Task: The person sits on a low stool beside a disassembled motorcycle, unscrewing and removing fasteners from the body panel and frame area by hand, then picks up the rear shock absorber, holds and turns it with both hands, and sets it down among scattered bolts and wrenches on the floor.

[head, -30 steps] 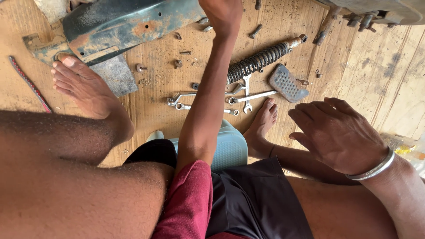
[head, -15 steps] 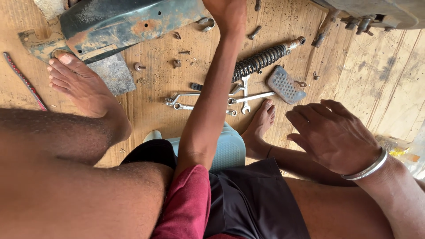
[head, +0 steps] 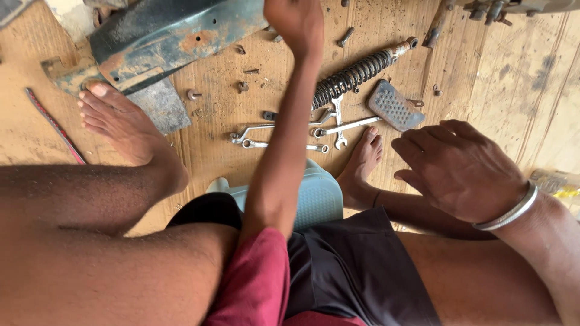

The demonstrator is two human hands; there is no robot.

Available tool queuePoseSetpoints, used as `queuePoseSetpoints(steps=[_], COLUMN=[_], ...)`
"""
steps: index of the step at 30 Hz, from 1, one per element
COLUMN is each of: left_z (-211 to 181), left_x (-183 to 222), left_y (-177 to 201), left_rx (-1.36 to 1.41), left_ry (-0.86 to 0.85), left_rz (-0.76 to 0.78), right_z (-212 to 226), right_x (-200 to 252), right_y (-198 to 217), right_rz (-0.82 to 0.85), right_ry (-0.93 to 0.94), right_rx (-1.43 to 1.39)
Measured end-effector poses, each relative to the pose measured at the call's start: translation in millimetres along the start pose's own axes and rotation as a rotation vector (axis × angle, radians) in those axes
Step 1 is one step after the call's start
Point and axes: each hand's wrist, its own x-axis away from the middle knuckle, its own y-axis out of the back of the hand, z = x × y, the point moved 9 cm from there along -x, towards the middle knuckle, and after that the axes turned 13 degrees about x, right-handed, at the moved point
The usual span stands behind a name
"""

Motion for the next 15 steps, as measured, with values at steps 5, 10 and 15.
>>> queuePoseSetpoints(steps=[5,10,15], left_z=[-13,-1,-24], left_x=[92,234,276], left_y=[12,-56,-125], left_rx=[0.189,0.244,0.673], left_ry=[0.921,1.659,1.775], left_rz=[-0.53,-0.428,-0.252], right_z=[-16,-48,-82], right_x=[-5,-11,3], right_y=[-31,-59,-86], right_rz=[0.148,0.301,0.45], right_ry=[-0.092,-0.278,-0.499], right_rx=[0.064,0.08,0.106])
